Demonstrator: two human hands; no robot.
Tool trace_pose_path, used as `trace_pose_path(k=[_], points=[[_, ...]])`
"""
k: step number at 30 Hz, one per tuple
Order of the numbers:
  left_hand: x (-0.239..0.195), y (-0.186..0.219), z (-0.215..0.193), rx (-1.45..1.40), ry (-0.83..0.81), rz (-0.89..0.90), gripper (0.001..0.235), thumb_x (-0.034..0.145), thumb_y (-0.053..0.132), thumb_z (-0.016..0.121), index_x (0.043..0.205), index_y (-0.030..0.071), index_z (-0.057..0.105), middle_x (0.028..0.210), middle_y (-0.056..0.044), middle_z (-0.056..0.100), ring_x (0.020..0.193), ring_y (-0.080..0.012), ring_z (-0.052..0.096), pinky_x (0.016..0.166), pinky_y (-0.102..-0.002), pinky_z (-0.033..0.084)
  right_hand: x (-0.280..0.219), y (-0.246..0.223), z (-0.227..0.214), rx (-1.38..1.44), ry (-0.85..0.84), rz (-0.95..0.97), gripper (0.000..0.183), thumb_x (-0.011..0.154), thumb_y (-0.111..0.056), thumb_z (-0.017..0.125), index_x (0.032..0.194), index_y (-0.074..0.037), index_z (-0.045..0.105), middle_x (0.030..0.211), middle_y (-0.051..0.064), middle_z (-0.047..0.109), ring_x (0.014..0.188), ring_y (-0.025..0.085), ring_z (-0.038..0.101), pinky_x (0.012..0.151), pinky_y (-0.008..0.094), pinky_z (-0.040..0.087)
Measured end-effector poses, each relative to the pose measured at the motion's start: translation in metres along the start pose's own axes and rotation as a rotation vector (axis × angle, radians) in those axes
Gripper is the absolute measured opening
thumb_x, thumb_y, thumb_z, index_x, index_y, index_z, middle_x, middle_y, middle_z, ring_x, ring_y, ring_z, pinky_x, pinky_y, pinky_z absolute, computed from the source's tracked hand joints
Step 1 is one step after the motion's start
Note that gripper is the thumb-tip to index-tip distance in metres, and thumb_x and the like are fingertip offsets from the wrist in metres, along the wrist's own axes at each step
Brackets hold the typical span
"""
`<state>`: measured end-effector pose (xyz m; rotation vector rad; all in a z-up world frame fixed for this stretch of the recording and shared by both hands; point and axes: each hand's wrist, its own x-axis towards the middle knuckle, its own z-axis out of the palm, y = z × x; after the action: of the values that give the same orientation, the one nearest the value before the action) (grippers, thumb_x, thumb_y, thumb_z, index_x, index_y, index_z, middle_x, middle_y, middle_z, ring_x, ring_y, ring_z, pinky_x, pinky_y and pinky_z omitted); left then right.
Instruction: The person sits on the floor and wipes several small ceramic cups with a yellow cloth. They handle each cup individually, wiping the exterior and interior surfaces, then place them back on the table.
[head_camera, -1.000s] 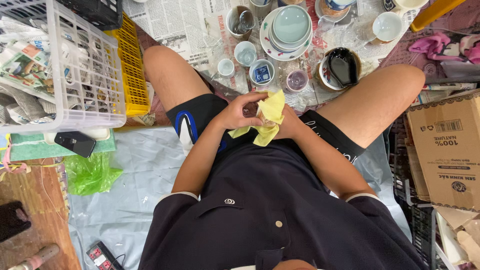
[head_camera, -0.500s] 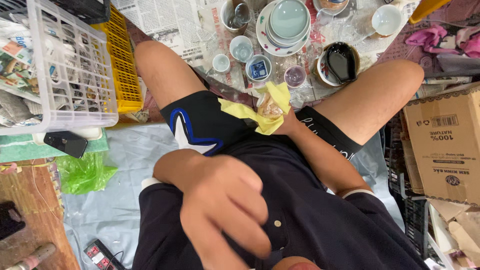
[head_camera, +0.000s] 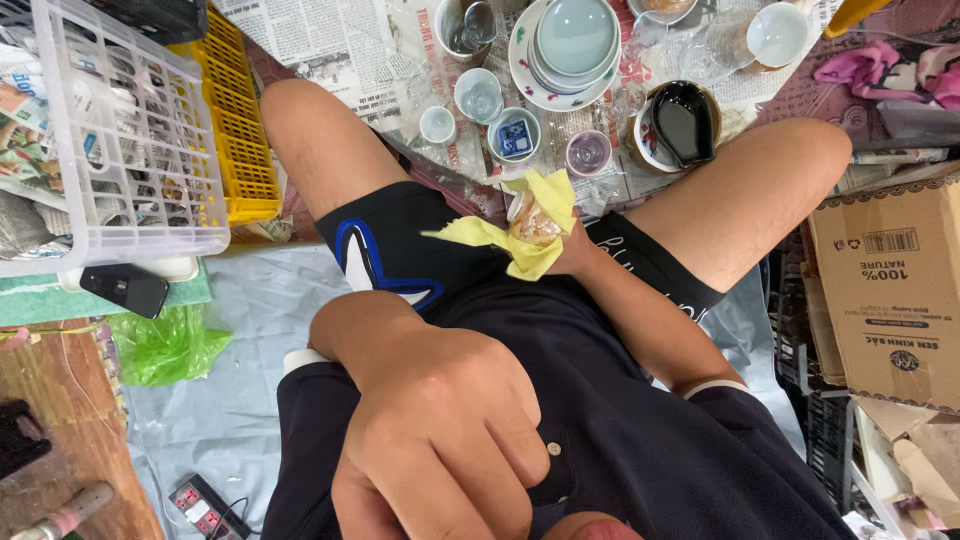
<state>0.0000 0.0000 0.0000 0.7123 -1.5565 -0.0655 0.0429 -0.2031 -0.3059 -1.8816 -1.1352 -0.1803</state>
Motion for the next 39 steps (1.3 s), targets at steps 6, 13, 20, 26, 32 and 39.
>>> trace_pose_path(k=[6, 13, 20, 26, 32, 39], points=[[0.009, 0.0, 0.007, -0.081, 0.048, 0.033, 0.033, 0.109, 0.021, 0.046, 0.093, -0.003, 0.062, 0.107, -0.021, 0.064, 0.089, -0.0358, 0.067, 0.073, -0.041, 0.055, -0.002, 0.002, 0.001, 0.035, -0.014, 0.023, 0.078, 0.072, -0.037, 0.093, 0.136, -0.007, 0.06, 0.13, 0.015, 0.061, 0.122, 0.034, 0.059, 0.11, 0.05, 0.042], [0.014, 0.003, 0.007, -0.242, 0.101, 0.038, 0.045, 0.114, 0.018, 0.038, 0.081, -0.006, 0.057, 0.103, -0.029, 0.06, 0.098, -0.0467, 0.066, 0.092, -0.051, 0.061, -0.002, -0.001, 0.004, 0.091, 0.041, 0.064, 0.09, 0.074, -0.035, 0.095, 0.143, 0.0, 0.049, 0.133, 0.015, 0.062, 0.122, 0.034, 0.061, 0.109, 0.047, 0.045], [0.015, 0.006, 0.002, -0.162, 0.113, 0.037, 0.042, 0.113, 0.014, 0.037, 0.09, -0.01, 0.062, 0.112, -0.029, 0.062, 0.107, -0.0456, 0.067, 0.091, -0.046, 0.061, -0.002, -0.003, 0.006, 0.149, 0.04, 0.089, 0.096, 0.077, -0.032, 0.095, 0.151, 0.003, 0.045, 0.138, 0.015, 0.061, 0.124, 0.033, 0.063, 0.112, 0.046, 0.047], [0.017, 0.007, 0.004, -0.158, 0.121, 0.027, 0.049, 0.114, 0.024, 0.036, 0.085, -0.008, 0.06, 0.109, -0.03, 0.061, 0.103, -0.0447, 0.065, 0.089, -0.048, 0.06, -0.004, 0.004, 0.007, 0.113, 0.028, 0.049, 0.101, 0.068, -0.04, 0.099, 0.146, -0.002, 0.048, 0.138, 0.015, 0.06, 0.127, 0.034, 0.061, 0.114, 0.047, 0.044], [0.019, 0.008, 0.009, -0.193, 0.141, 0.024, 0.046, 0.114, 0.021, 0.039, 0.089, -0.011, 0.062, 0.112, -0.031, 0.061, 0.106, -0.049, 0.066, 0.091, -0.051, 0.061, 0.002, -0.002, 0.004, 0.117, -0.004, 0.079, 0.096, 0.068, -0.04, 0.099, 0.143, -0.006, 0.051, 0.134, 0.012, 0.062, 0.124, 0.031, 0.063, 0.112, 0.044, 0.046], [0.024, 0.012, 0.004, -0.244, 0.127, -0.033, 0.046, 0.113, 0.019, 0.04, 0.086, -0.011, 0.061, 0.105, -0.03, 0.062, 0.099, -0.0487, 0.068, 0.091, -0.054, 0.062, 0.007, -0.006, 0.0, 0.071, -0.005, 0.048, 0.096, 0.07, -0.036, 0.098, 0.146, -0.004, 0.048, 0.124, 0.008, 0.064, 0.114, 0.028, 0.065, 0.107, 0.043, 0.048]])
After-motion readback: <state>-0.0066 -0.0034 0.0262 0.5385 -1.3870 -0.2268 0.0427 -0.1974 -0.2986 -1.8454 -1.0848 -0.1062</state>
